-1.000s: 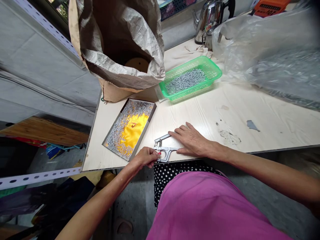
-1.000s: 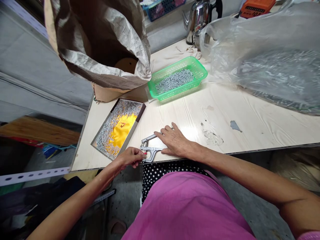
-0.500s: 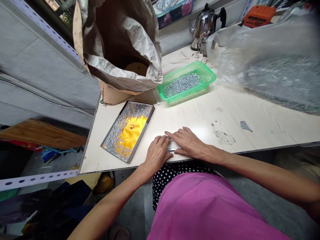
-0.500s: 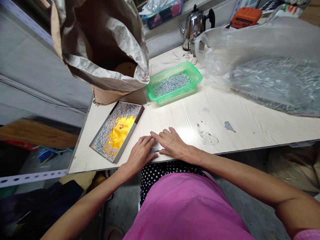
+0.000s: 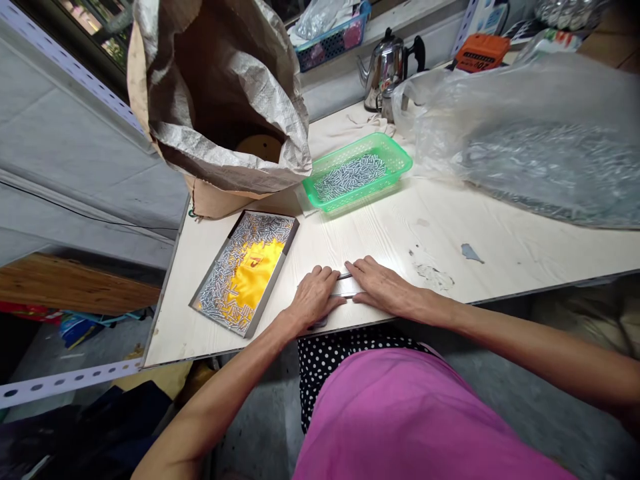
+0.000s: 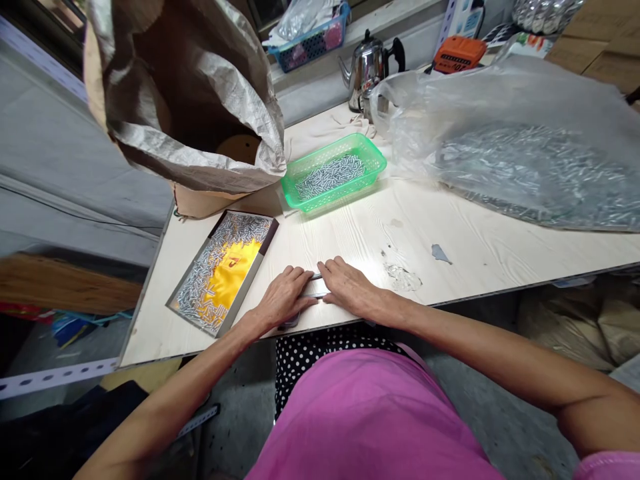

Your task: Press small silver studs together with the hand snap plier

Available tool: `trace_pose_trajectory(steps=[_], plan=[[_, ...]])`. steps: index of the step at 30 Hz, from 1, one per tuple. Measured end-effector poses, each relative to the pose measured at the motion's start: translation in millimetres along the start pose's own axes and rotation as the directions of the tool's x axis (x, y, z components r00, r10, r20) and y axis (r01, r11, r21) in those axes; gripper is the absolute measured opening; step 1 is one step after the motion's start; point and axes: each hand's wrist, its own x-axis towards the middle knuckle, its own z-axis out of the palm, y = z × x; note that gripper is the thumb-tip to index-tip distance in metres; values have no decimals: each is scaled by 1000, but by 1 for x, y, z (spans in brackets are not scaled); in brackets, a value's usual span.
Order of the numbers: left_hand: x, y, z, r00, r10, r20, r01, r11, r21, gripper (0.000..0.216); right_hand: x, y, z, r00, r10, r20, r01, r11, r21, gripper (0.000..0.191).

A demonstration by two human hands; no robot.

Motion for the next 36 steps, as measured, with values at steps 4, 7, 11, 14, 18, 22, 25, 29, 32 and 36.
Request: trace_pose_trajectory(steps=[4,7,11,14,18,22,25,29,32,36], plan=[[10,-5,1,998,-60,-35,61,998,33,30,18,9,-1,998,-8,68,11,999,-49,14],[15,-6,1,994,-103,-45,104,994,26,24,29,15,0,995,-42,90,48,997,-61,13],[18,-3,-1,987,-154,-38,155,988,5,18,35,18,4,994,-71,84,75,996,-45,21],[19,-3,-4,983,-181,-32,181,983,9,18,34,18,4,996,-58,66,61,997,-43,16],[11,1,-4,965,-248,-86,249,969,0,41,35,31,-1,993,-107,42,107,994,20,31],[-6,21,14,936,-275,-220,266,961,-72,61,38,50,-7,973,-214,90,198,967,162,49],[-17,43,34,942,-181,-282,151,981,-125,61,45,54,-5,988,-140,69,129,981,144,30],[-23,61,48,963,-88,-256,26,972,-234,55,64,52,-4,999,-13,29,13,1000,-11,19],[-22,62,46,967,-76,-243,2,957,-289,49,82,47,-9,999,43,6,-42,995,-95,18],[-20,59,46,964,-76,-254,-13,943,-332,49,99,17,-12,992,-124,35,127,986,-108,17]])
